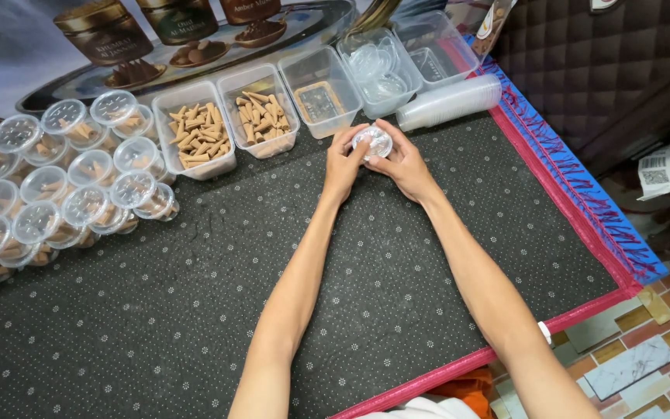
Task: The person packages incense cones by hand, picking individual cones from bins and placing them into clear plastic containers before closing the containers with snap-on lids.
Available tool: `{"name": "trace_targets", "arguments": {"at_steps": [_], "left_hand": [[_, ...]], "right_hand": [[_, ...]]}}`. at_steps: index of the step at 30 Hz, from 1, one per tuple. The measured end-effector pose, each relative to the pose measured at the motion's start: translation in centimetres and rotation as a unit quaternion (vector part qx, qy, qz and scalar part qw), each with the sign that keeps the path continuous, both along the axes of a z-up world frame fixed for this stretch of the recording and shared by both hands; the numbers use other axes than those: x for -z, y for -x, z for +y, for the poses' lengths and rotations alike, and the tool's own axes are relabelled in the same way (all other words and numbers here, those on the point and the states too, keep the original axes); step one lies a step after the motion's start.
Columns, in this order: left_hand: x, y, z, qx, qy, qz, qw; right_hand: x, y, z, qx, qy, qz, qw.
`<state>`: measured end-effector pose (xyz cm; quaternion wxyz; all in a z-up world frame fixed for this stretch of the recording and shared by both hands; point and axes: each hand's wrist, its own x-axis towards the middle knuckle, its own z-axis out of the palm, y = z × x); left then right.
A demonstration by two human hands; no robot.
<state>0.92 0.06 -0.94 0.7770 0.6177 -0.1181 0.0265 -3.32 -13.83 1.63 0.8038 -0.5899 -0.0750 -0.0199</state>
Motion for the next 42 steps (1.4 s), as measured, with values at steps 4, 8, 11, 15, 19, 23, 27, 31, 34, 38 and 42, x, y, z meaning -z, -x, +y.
{"name": "trace_targets", "arguments": {"at_steps": [4,8,11,15,19,23,27,31,34,38,42], "left_hand": [[-1.0,0.9,0.1,0.014,-0.044,-0.016,0.999],[0.0,0.0,-0.5,-0.051,0.016,0.029,0.998],[-0.2,-0.1,-0.8,-0.09,0.045,0.071,0.992],[-2.2,0.6,-0.7,-0.066,0.07,0.122,0.988],[0.2,0.0,-0.2,-0.053,0.006,0.011,0.999],[0.3,0.1,-0.1,-0.022,-0.065,-0.042,0.997],[1.2,-0.2,-0.8,-0.084,-0.009,-0.033,0.996],[1.6,-0.8,-1.1,-0.101,0.037,0.056,0.993],[0.7,-0.3,-1.0,-0.105,0.046,0.072,0.991],[0.4,-0.1,-0.4,-0.094,-0.03,-0.003,0.995],[0.6,0.4,-0.4,-0.044,-0.085,-0.045,0.994]], "right_hand": [[1.1,-0.8,-0.6,0.009,0.032,-0.009,0.999],[0.7,-0.7,-0.1,0.015,0.021,-0.018,0.999],[0.6,-0.8,0.0,0.02,-0.013,-0.011,1.0],[0.3,-0.5,0.1,0.018,-0.017,-0.018,1.0],[1.0,-0.7,-0.4,0.005,-0.003,-0.005,1.0],[1.2,-1.0,-0.6,-0.001,0.031,-0.015,0.999],[1.3,-1.1,-0.3,0.009,0.028,-0.025,0.999],[0.4,-0.4,0.1,0.011,-0.002,0.007,1.0],[0.7,-0.4,0.0,0.005,-0.013,-0.005,1.0],[1.1,-0.7,-0.4,-0.005,0.027,-0.019,0.999],[1.1,-0.6,-0.5,0.003,0.083,-0.047,0.995]]}}
